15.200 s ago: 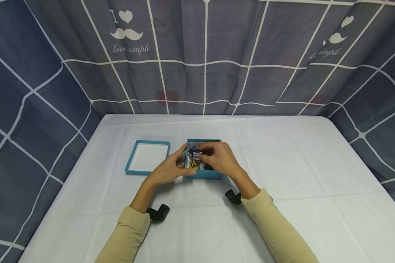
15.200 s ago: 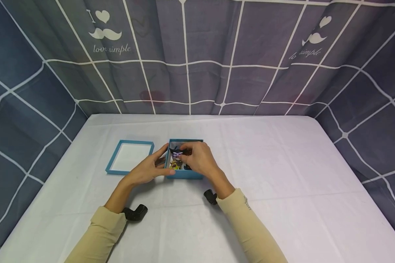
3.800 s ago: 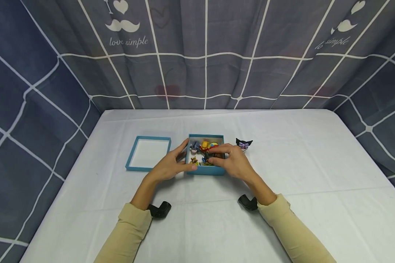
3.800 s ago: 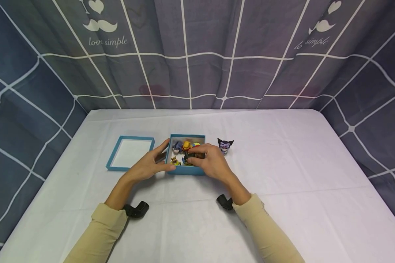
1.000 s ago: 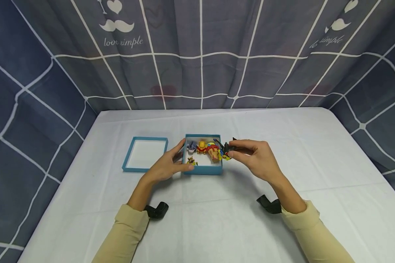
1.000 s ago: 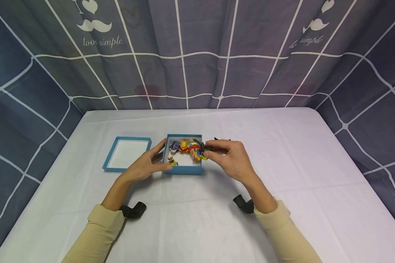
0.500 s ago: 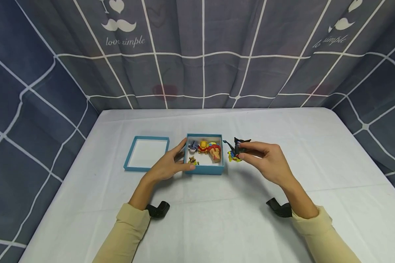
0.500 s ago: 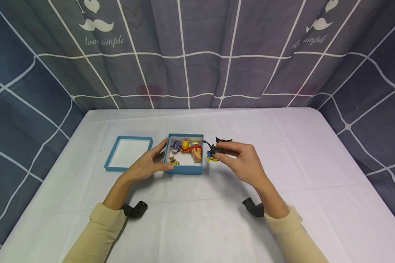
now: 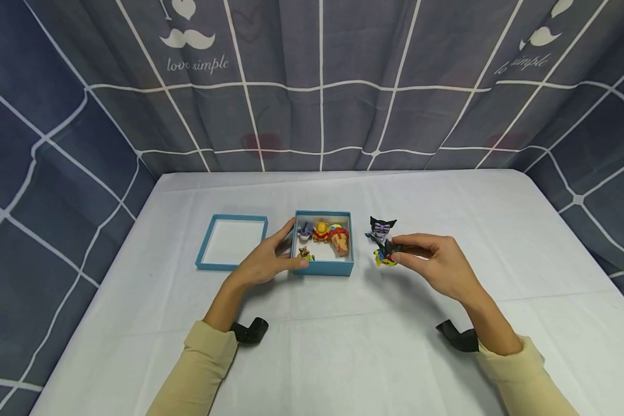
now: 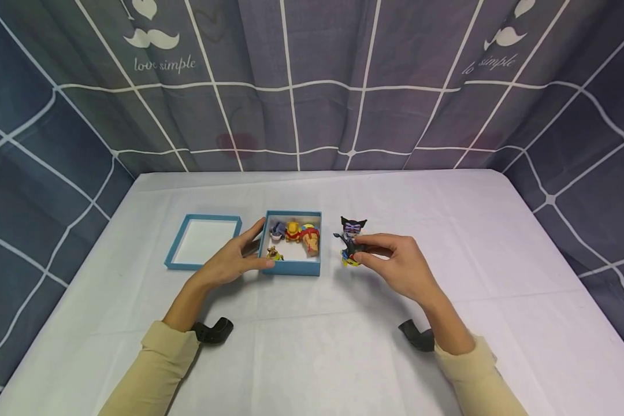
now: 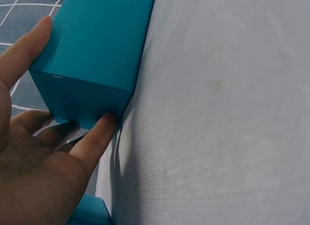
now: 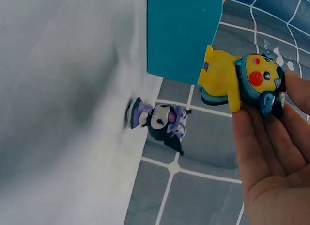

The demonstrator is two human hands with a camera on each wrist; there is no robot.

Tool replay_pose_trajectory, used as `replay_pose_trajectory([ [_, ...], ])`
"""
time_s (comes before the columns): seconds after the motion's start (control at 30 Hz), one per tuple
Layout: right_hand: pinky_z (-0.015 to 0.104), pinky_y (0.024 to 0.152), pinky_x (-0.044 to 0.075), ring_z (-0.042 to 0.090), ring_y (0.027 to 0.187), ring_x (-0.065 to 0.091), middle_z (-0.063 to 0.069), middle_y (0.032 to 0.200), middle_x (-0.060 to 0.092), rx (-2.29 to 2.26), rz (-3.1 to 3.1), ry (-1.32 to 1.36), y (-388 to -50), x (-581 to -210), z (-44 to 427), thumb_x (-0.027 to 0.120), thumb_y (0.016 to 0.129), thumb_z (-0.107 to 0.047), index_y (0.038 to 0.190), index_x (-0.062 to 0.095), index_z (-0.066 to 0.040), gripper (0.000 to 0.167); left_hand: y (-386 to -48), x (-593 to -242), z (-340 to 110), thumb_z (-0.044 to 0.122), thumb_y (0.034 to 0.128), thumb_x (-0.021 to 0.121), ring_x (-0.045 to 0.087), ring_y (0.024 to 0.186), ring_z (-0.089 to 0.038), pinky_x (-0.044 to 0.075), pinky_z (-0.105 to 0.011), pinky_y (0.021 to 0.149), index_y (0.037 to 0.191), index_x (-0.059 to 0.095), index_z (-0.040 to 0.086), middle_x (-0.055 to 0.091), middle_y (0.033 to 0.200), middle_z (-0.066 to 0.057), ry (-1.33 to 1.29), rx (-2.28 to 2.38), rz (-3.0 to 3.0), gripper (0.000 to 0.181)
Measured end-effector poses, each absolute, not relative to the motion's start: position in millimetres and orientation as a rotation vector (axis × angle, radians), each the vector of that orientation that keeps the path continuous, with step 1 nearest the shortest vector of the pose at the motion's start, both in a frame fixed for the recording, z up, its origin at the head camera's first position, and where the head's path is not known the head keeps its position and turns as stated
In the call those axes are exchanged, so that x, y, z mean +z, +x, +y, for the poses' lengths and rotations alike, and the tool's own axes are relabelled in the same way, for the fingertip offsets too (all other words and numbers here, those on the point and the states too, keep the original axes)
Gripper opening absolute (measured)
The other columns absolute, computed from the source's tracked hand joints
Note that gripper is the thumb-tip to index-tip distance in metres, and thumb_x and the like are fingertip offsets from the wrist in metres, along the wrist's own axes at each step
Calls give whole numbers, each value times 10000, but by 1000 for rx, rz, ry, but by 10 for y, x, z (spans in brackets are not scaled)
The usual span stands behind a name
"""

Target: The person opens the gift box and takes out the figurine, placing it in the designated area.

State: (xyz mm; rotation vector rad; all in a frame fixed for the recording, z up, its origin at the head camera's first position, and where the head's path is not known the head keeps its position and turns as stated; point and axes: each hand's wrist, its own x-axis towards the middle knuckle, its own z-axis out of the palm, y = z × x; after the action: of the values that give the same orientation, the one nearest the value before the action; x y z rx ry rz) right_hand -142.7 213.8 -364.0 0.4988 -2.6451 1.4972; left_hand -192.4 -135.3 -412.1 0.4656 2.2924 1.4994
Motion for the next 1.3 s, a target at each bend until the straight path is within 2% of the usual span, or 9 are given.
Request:
replay_pose_trajectory([
  [0.37,206,758,552,109,891,705,106,1044,726,1537,-2668,493,-1452,-3693,2398,760,879,-97,1125,732,-2,266,-1922,-4130,-1362,380,844,791,267,1445,-295,287,-417,1141,1602,121,267,142,1627,-55,452,1480,2326,1019],
  [0.67,179,750,538,76,898,696,67,1020,737,1409,-2757,428,-1489,-3782,2591,761,889,-163,1130,737,-26,278,-1914,-4126,-1369,355,847,794,257,1447,-318,282,-439,1142,1602,120,259,130,1631,-72,468,1495,2316,1017],
  [1.3,131,753,492,7,912,656,114,1045,730,1389,-2731,238,-1665,-3897,2665,763,892,-207,1168,731,-31,330,-1926,-4159,-1361,336,868,776,224,1456,-329,249,-459,1154,1602,105,247,118,1631,-83,480,1497,2307,998],
])
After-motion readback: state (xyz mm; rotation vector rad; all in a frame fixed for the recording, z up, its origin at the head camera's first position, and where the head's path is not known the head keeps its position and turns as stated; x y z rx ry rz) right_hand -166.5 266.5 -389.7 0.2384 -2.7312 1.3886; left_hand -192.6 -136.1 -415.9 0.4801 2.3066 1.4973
